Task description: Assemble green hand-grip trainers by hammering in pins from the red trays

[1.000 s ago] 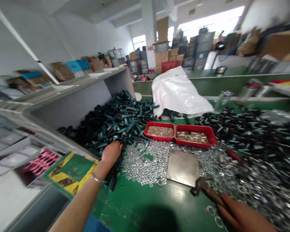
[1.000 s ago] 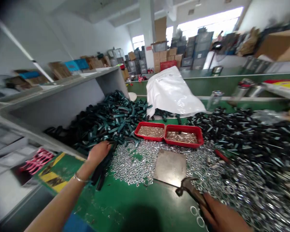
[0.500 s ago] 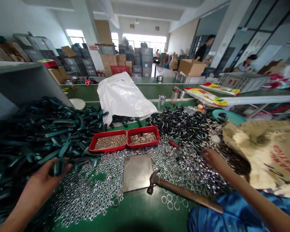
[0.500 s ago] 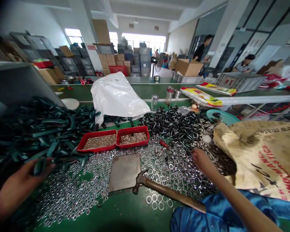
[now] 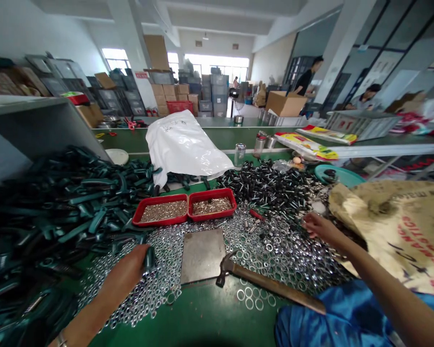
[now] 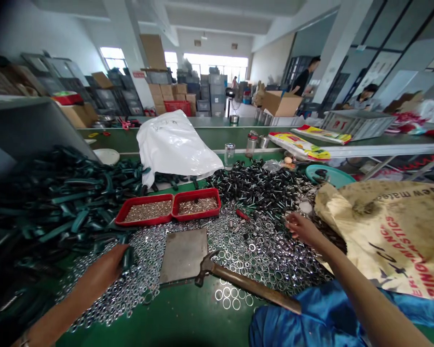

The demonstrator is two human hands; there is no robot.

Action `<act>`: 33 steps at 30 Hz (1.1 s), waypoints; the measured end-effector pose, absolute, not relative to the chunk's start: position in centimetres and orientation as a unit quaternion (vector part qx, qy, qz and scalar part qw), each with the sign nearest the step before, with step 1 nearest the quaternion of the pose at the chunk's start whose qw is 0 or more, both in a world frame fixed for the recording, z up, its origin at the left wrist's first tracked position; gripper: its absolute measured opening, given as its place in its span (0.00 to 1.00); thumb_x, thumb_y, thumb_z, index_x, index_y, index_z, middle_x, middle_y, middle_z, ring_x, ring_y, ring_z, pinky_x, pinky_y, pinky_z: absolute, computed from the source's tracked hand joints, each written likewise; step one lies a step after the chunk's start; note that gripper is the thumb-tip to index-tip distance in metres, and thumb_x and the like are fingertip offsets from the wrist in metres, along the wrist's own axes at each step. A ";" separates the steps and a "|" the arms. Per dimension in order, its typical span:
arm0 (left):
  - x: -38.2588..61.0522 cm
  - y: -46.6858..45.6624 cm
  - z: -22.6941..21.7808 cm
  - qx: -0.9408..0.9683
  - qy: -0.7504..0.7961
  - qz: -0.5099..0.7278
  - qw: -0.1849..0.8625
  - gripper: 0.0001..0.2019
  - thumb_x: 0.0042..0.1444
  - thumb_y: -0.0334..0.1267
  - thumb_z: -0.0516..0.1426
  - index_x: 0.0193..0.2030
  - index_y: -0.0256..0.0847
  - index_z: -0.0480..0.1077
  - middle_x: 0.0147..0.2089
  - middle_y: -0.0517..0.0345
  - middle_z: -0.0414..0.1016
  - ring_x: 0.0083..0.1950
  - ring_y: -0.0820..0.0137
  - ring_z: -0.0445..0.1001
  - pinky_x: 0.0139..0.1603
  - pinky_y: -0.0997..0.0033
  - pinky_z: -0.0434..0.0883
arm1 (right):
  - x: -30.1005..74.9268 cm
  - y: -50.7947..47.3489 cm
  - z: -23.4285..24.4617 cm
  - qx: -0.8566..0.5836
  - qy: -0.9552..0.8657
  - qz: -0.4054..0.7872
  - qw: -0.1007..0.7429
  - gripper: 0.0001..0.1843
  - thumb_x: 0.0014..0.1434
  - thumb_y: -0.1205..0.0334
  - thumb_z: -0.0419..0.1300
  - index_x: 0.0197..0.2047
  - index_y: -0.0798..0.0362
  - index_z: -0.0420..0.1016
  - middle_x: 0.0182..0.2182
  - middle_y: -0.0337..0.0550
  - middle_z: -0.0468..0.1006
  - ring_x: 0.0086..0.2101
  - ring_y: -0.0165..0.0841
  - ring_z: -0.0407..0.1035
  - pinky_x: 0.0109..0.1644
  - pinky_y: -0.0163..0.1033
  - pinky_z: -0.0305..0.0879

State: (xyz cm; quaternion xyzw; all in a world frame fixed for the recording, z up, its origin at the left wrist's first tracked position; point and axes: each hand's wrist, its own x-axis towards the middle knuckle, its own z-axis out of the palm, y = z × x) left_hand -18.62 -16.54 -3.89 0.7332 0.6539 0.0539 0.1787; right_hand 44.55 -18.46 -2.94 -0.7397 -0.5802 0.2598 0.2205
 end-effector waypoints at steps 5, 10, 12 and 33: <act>-14.2 -16.3 -2.6 0.644 0.601 0.313 0.354 0.16 0.54 0.46 0.58 0.46 0.40 0.71 0.42 0.53 0.78 0.40 0.62 0.77 0.45 0.63 0.72 | 36.2 -18.6 -2.2 -0.607 -0.521 0.472 0.370 0.22 0.56 0.43 0.62 0.47 0.48 0.68 0.36 0.40 0.77 0.29 0.32 0.70 0.34 0.38 0.69; -5.6 -17.5 -2.6 0.492 0.538 0.391 0.562 0.19 0.51 0.52 0.62 0.42 0.37 0.73 0.24 0.60 0.72 0.23 0.70 0.71 0.25 0.72 0.68 | 24.2 -17.8 -2.6 -0.522 -0.546 0.546 0.363 0.18 0.58 0.44 0.62 0.40 0.49 0.70 0.26 0.33 0.70 0.24 0.29 0.65 0.31 0.37 0.64; -3.4 -17.6 -2.8 0.446 0.495 0.425 0.613 0.20 0.49 0.49 0.65 0.44 0.37 0.74 0.26 0.57 0.74 0.26 0.70 0.73 0.26 0.73 0.69 | 20.5 -17.6 -2.1 -0.484 -0.573 0.561 0.351 0.18 0.59 0.44 0.61 0.42 0.49 0.71 0.29 0.35 0.71 0.25 0.30 0.67 0.33 0.38 0.64; -3.7 -18.6 -3.6 0.456 0.484 0.397 0.632 0.19 0.44 0.35 0.67 0.45 0.38 0.73 0.35 0.57 0.74 0.33 0.73 0.70 0.34 0.75 0.66 | 18.2 -16.1 -2.4 -0.402 -0.443 0.711 0.370 0.17 0.56 0.54 0.68 0.44 0.49 0.71 0.34 0.38 0.79 0.37 0.33 0.75 0.48 0.43 0.71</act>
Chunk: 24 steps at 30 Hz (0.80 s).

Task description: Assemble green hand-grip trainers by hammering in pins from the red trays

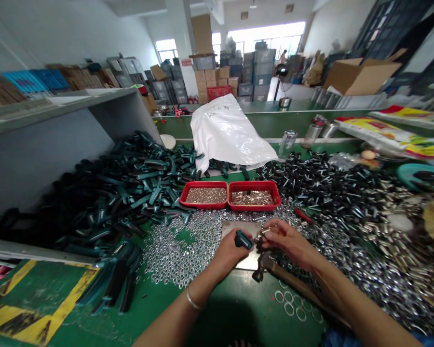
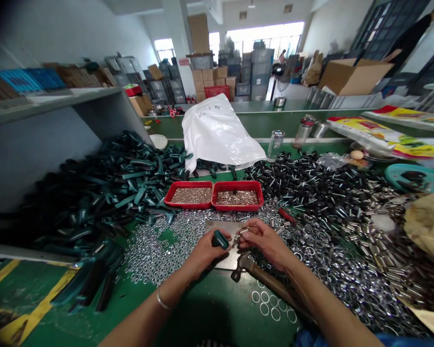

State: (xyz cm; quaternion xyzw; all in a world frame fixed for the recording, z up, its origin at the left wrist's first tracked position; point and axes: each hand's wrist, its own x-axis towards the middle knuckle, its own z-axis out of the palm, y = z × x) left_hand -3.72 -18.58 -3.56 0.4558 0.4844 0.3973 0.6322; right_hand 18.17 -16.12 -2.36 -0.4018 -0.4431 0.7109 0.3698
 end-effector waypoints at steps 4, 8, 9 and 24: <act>-4.8 -17.1 -3.5 0.463 0.448 0.407 0.648 0.24 0.47 0.31 0.60 0.54 0.44 0.67 0.42 0.58 0.73 0.31 0.76 0.68 0.30 0.77 0.65 | 18.6 -15.7 -1.4 -0.426 -0.518 0.630 0.391 0.16 0.59 0.52 0.65 0.47 0.49 0.71 0.37 0.41 0.81 0.37 0.34 0.77 0.48 0.43 0.72; -3.6 -16.3 -4.6 0.458 0.467 0.448 0.609 0.21 0.50 0.31 0.56 0.52 0.44 0.64 0.31 0.65 0.69 0.26 0.77 0.65 0.28 0.78 0.63 | 17.9 -15.9 -1.3 -0.461 -0.525 0.586 0.410 0.17 0.58 0.51 0.65 0.46 0.50 0.73 0.37 0.42 0.81 0.36 0.35 0.77 0.48 0.44 0.72; -3.1 -16.2 -5.0 0.458 0.476 0.451 0.600 0.21 0.50 0.31 0.55 0.53 0.44 0.63 0.28 0.66 0.68 0.25 0.77 0.65 0.28 0.78 0.63 | 17.6 -16.1 -1.4 -0.470 -0.518 0.577 0.421 0.17 0.57 0.50 0.65 0.45 0.50 0.73 0.36 0.41 0.81 0.36 0.36 0.77 0.47 0.44 0.72; -1.5 -18.9 -2.4 0.420 0.380 0.379 0.731 0.25 0.47 0.37 0.64 0.51 0.42 0.61 0.24 0.68 0.66 0.20 0.78 0.63 0.23 0.77 0.61 | 14.1 -16.8 -1.1 -0.493 -0.567 0.502 0.428 0.15 0.60 0.47 0.62 0.40 0.50 0.74 0.35 0.40 0.76 0.37 0.36 0.70 0.45 0.41 0.66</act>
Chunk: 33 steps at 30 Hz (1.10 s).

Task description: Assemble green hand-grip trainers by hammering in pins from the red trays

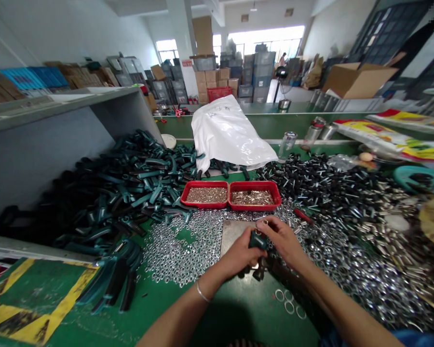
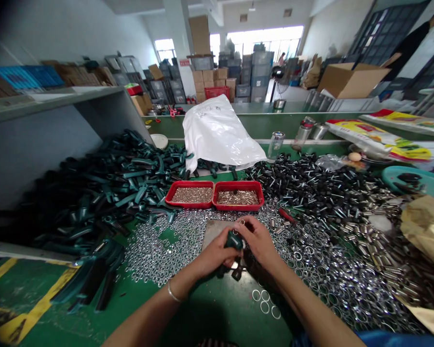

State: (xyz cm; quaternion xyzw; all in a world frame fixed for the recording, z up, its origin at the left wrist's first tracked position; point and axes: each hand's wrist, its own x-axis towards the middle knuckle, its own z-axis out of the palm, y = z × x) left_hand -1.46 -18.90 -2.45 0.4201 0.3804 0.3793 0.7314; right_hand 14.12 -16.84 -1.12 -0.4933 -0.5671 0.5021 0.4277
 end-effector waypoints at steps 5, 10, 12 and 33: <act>-2.2 -19.2 -0.3 0.390 0.295 0.349 0.799 0.21 0.53 0.47 0.63 0.47 0.39 0.64 0.28 0.61 0.72 0.17 0.82 0.57 0.20 0.78 0.57 | 15.8 -14.5 -0.6 -0.433 -0.609 0.564 0.351 0.16 0.63 0.45 0.57 0.39 0.51 0.72 0.31 0.37 0.74 0.32 0.32 0.67 0.40 0.38 0.64; -3.1 -16.3 -0.5 0.301 0.368 0.568 0.672 0.14 0.56 0.46 0.60 0.37 0.41 0.62 0.29 0.62 0.73 0.18 0.83 0.59 0.21 0.81 0.57 | 18.4 -13.1 -3.5 -0.510 -0.784 0.293 0.200 0.06 0.61 0.60 0.58 0.37 0.53 0.73 0.34 0.44 0.74 0.38 0.38 0.68 0.45 0.42 0.64; -3.8 -15.1 -0.5 0.312 0.383 0.594 0.634 0.14 0.55 0.47 0.60 0.38 0.40 0.64 0.33 0.59 0.75 0.24 0.80 0.66 0.27 0.80 0.63 | 19.3 -13.2 -4.9 -0.520 -0.800 0.248 0.170 0.02 0.56 0.68 0.60 0.34 0.54 0.74 0.36 0.47 0.73 0.41 0.40 0.67 0.47 0.44 0.63; -1.9 -16.4 -2.3 0.558 0.508 0.509 0.413 0.12 0.64 0.48 0.52 0.42 0.42 0.68 0.41 0.54 0.72 0.46 0.65 0.70 0.52 0.67 0.63 | 13.9 -14.7 -2.1 -0.391 -0.458 0.707 0.371 0.17 0.54 0.51 0.68 0.41 0.52 0.71 0.30 0.37 0.78 0.28 0.29 0.73 0.39 0.40 0.71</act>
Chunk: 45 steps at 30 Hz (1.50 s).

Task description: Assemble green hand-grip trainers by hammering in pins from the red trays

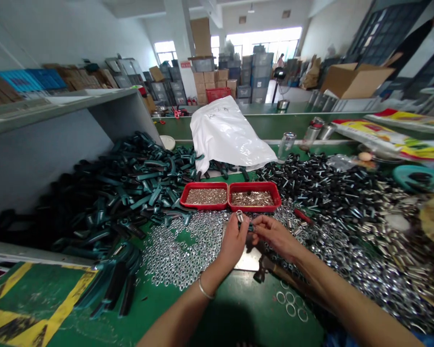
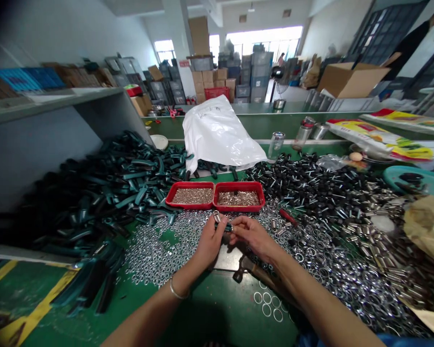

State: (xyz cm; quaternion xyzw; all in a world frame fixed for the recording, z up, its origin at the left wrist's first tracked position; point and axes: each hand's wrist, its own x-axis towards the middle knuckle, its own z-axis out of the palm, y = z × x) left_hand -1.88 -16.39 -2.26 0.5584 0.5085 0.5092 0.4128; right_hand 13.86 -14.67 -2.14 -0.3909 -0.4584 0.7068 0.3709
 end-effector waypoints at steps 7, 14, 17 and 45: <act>-1.8 -16.7 -2.2 0.558 0.524 0.503 0.401 0.11 0.66 0.47 0.50 0.41 0.42 0.67 0.40 0.55 0.71 0.43 0.66 0.69 0.48 0.68 0.63 | 14.7 -15.4 -1.5 -0.413 -0.534 0.654 0.343 0.15 0.56 0.51 0.67 0.40 0.50 0.72 0.30 0.37 0.77 0.29 0.32 0.73 0.40 0.42 0.70; -2.0 -16.1 -1.4 0.571 0.509 0.484 0.426 0.10 0.64 0.46 0.53 0.42 0.43 0.69 0.40 0.55 0.74 0.43 0.65 0.71 0.49 0.68 0.63 | 14.3 -16.4 -1.5 -0.426 -0.829 0.184 0.312 0.18 0.68 0.55 0.53 0.58 0.48 0.71 0.42 0.51 0.78 0.45 0.44 0.69 0.52 0.52 0.65; -1.8 -16.1 -2.5 0.536 0.519 0.475 0.467 0.12 0.61 0.48 0.56 0.38 0.42 0.70 0.36 0.57 0.74 0.40 0.66 0.71 0.46 0.70 0.64 | 15.0 -16.7 -2.5 -0.424 -0.864 0.126 0.241 0.21 0.69 0.54 0.51 0.61 0.48 0.68 0.43 0.52 0.77 0.46 0.45 0.69 0.51 0.51 0.67; -0.5 -16.7 -3.0 0.287 0.433 0.560 0.646 0.18 0.57 0.53 0.59 0.38 0.39 0.64 0.33 0.60 0.71 0.30 0.75 0.69 0.34 0.74 0.68 | 20.5 -17.6 1.3 -0.488 -0.782 0.242 0.303 0.10 0.65 0.59 0.57 0.49 0.49 0.70 0.41 0.44 0.78 0.40 0.37 0.73 0.46 0.43 0.70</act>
